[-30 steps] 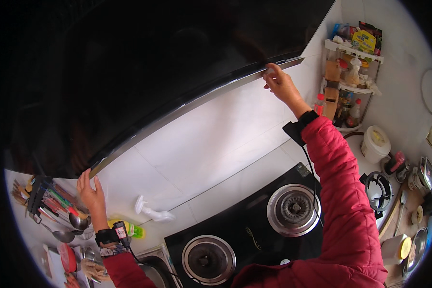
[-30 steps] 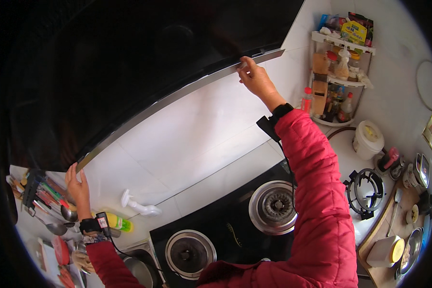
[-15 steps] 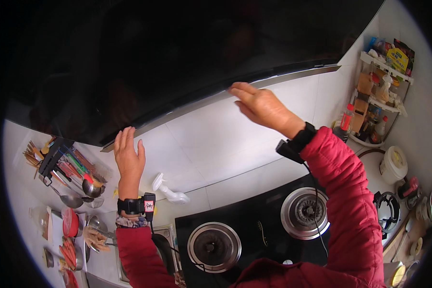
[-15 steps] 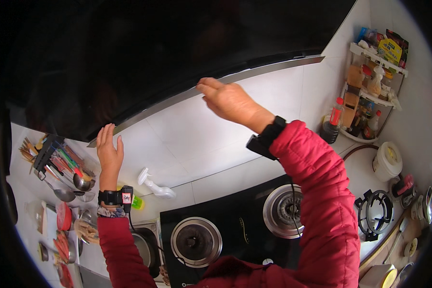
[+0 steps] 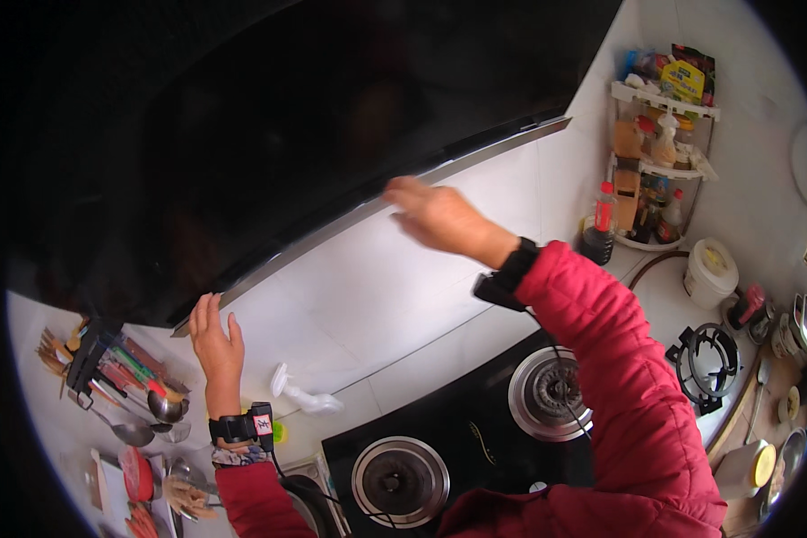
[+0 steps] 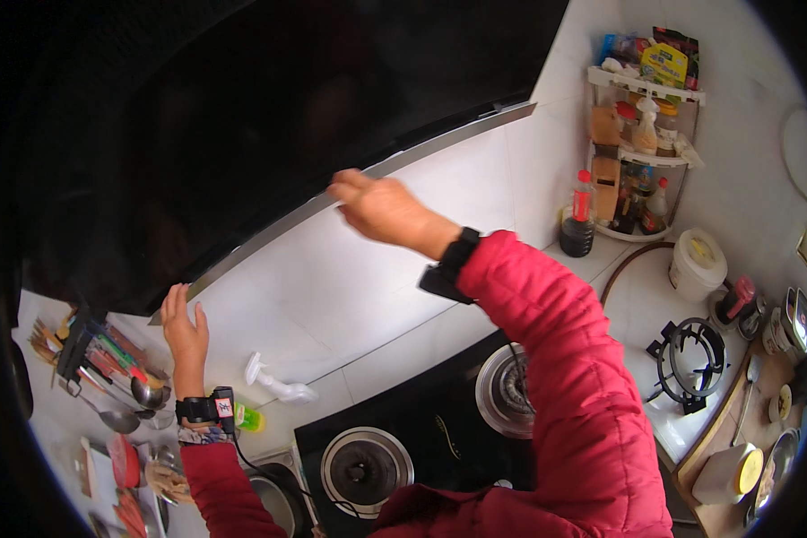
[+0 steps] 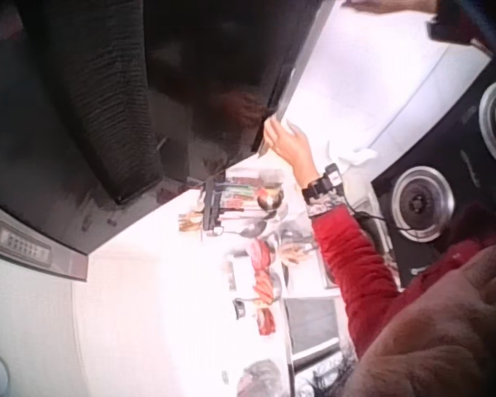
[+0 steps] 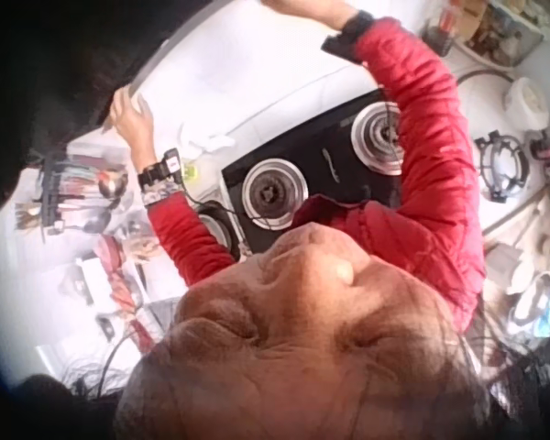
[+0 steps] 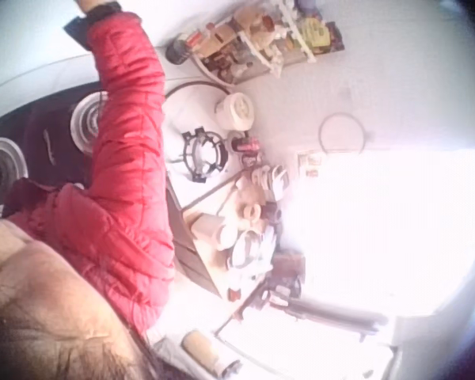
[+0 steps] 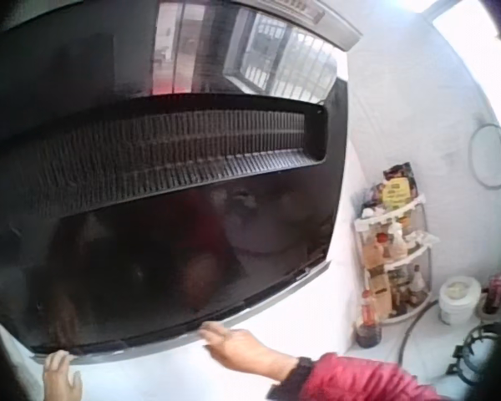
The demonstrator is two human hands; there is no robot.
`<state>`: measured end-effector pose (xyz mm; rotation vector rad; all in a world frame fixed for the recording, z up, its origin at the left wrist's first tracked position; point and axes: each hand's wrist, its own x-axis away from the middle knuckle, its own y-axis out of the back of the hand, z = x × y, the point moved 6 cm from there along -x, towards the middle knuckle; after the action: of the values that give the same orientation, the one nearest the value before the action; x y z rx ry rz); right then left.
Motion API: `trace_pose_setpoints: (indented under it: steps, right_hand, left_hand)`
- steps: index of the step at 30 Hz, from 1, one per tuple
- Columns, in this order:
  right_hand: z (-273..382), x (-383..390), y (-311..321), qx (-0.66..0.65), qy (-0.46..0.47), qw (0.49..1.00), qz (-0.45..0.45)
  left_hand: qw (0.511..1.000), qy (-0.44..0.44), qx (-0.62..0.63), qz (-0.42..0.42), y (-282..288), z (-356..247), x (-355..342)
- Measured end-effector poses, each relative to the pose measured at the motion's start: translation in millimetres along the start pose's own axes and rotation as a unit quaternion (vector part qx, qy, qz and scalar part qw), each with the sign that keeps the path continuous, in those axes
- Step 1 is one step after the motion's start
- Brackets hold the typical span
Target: The person cuts a strip of aluminum foil with scissors, then places and presses it along the wall above the stove as a splashback. They then pack a blue plastic item into a clear bag and place it in a black bag, and open a drawer to retrieve a container.
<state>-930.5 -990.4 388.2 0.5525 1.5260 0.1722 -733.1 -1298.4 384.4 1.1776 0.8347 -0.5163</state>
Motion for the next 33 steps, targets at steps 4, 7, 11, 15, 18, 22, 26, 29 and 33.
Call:
trace_pose_setpoints:
  steps: [4,7,11,15,18,22,26,29,33]
  right_hand:
    - [-50,14,25,0.065,-0.121,0.99,0.017]
    - [-61,25,37,-0.029,-0.159,0.987,0.006]
    - [-37,43,58,-0.104,-0.147,0.983,0.014]
    - [10,84,87,-0.205,-0.192,0.952,0.12]
    - [48,120,113,-0.293,-0.22,0.915,0.169]
    - [67,156,137,-0.372,-0.27,0.871,0.175]
    - [65,160,162,-0.381,-0.333,0.847,0.161]
    - [84,142,185,-0.356,-0.3,0.872,0.149]
    - [121,137,200,-0.339,-0.303,0.877,0.155]
  left_hand:
    - [1.0,-0.026,0.006,-0.004,1,-4,7]
    - [1.0,-0.015,0.006,-0.013,5,-7,10]
    - [0.999,0.003,0.05,-0.002,16,-15,29]
    - [0.965,0.068,0.25,0.027,30,-30,91]
    - [0.812,0.239,0.521,0.109,33,-53,170]
    - [0.692,0.33,0.628,0.133,59,-94,251]
    - [0.698,0.423,0.56,0.141,85,-97,296]
    - [0.671,0.449,0.577,0.128,99,-98,309]
    - [0.7,0.428,0.545,0.173,103,-101,316]
